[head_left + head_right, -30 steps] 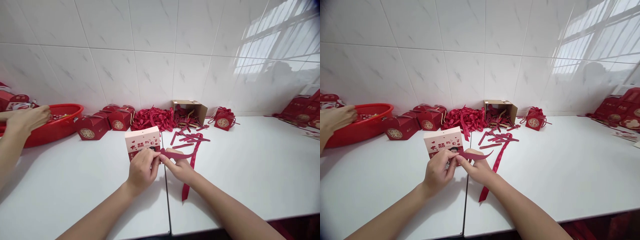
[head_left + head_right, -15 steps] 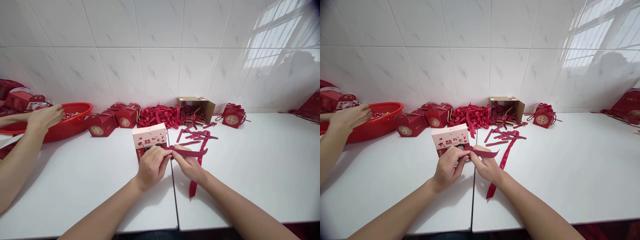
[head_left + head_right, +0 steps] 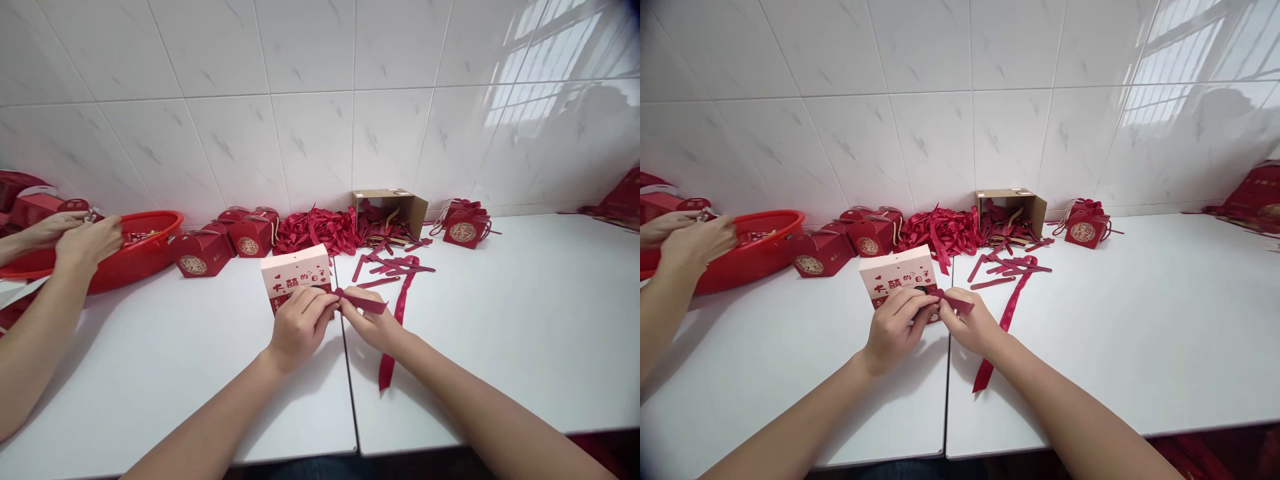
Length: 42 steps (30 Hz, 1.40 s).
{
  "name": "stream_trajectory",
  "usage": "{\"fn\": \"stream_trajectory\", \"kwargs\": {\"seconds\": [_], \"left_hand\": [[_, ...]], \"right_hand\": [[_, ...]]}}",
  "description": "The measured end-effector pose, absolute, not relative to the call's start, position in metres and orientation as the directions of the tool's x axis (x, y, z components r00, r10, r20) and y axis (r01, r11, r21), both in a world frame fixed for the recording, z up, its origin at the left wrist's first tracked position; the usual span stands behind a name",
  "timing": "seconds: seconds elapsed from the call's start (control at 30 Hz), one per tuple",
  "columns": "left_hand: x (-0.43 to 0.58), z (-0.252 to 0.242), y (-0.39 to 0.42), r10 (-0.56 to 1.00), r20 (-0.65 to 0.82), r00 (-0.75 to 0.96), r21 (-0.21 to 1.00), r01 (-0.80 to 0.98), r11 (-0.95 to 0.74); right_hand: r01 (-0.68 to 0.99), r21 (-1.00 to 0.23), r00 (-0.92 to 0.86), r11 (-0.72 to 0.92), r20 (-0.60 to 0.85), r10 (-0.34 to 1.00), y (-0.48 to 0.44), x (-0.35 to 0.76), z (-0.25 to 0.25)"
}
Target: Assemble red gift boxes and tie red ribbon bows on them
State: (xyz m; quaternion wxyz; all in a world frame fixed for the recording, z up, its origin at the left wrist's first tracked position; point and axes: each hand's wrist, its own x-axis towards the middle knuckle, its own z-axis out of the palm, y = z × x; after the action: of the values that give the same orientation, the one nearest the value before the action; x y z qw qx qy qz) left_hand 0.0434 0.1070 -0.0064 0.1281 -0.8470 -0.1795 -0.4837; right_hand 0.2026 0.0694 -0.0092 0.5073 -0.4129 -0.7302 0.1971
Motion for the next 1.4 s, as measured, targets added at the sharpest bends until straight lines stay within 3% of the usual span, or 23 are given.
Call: {"fn": "stream_trajectory", "kwargs": {"seconds": [0.27,0.63,0.93,1.17,1.4], "left_hand": [[0.046,-0.007,0.103,0.306,0.867,0.393,0.135,0.405,-0.904],[0.052,-0.004,0.097,0.319,0.900,0.296,0.177,0.421,-0.890],[0.057,-0.003,0.089,0.536,0.828,0.168,0.456,0.356,-0.816],[0.056,-0.008,0.093,0.421,0.889,0.179,0.349,0.329,-0.878],[0.051,-0.009,0.098,0.329,0.898,0.293,0.216,0.358,-0.908]], "right_hand": [[0.451,-0.607,-0.185,0.654,0.653,0.734,0.071,0.204,-0.011],[0.463,-0.565,-0.152,0.683,0.709,0.689,0.069,0.199,-0.010],[0.392,-0.657,-0.057,0.644,0.681,0.730,0.066,0.188,-0.016],[0.252,-0.799,-0.001,0.547,0.565,0.825,0.060,0.182,-0.011],[0.430,-0.698,-0.016,0.573,0.629,0.778,0.066,0.191,-0.015]]}}
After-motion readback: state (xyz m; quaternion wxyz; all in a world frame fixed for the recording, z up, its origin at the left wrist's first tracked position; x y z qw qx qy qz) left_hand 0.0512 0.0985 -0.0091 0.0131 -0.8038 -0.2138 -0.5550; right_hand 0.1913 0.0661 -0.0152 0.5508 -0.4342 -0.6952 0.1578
